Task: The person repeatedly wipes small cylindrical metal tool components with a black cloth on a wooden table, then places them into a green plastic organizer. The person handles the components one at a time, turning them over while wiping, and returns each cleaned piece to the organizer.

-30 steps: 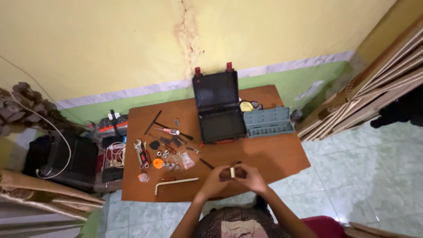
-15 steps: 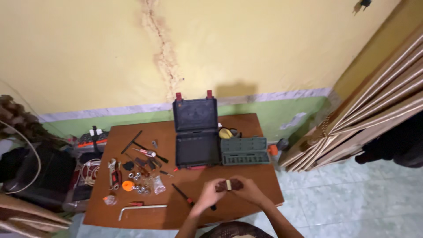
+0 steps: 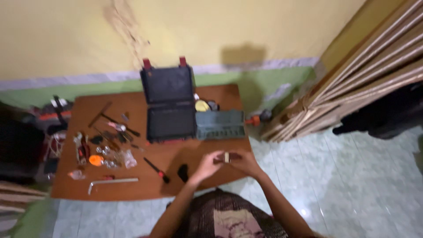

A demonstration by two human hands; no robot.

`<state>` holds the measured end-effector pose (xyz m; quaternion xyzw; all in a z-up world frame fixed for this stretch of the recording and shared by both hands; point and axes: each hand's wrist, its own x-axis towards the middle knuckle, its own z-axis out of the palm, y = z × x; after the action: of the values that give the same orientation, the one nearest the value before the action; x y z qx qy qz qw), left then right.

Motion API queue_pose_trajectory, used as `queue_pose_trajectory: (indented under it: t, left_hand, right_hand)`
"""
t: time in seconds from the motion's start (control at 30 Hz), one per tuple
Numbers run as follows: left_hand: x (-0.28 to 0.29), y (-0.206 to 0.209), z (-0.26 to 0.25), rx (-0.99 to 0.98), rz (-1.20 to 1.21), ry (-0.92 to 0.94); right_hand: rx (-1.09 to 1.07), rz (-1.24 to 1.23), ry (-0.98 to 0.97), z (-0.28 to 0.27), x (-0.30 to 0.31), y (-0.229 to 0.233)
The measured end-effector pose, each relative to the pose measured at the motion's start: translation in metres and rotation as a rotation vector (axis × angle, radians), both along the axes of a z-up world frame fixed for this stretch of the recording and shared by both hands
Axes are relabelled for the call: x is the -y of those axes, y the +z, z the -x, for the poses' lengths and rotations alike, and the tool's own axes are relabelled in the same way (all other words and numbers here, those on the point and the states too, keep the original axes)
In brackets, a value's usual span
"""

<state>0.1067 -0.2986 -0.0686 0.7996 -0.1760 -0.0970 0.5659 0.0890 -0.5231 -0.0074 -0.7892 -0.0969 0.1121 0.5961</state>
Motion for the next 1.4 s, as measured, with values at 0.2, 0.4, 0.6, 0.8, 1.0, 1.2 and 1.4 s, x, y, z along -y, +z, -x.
queue_pose_trajectory:
  t: [0.2, 0.4, 0.6, 0.8, 1.0, 1.2, 1.4]
  left_hand:
    - [0.019, -0.018, -0.01, -0.081, -0.179, -0.08]
    - [0.035, -0.026, -0.024, -0.239, -0.328, -0.129]
    - [0.062, -0.051, -0.048, -0.119, -0.291, -0.203]
    - [0.096, -0.068, -0.075, -0.025, -0.316, -0.265]
    - [0.116, -0.085, -0.095, 0.121, -0.316, -0.217]
    - [0.129, -0.103, -0.113, 0.041, -0.358, -0.242]
    - [0.13, -0.124, -0.117, -0.105, -0.475, -0.325]
  right_hand:
    - [0.056, 0.084, -0.051, -0.015, 0.03, -0.024]
    - [0.074, 0.062, -0.104, -0.053, 0.052, -0.062]
    - [0.185, 0.163, -0.115, -0.099, 0.069, -0.085]
    - [0.214, 0.431, -0.059, -0.144, 0.092, -0.111]
    - [0.169, 0.444, 0.015, -0.178, 0.096, -0.124]
    - [0.16, 0.526, 0.089, -0.196, 0.092, -0.135]
    - [0.165, 0.575, 0.075, -0.198, 0.09, -0.147]
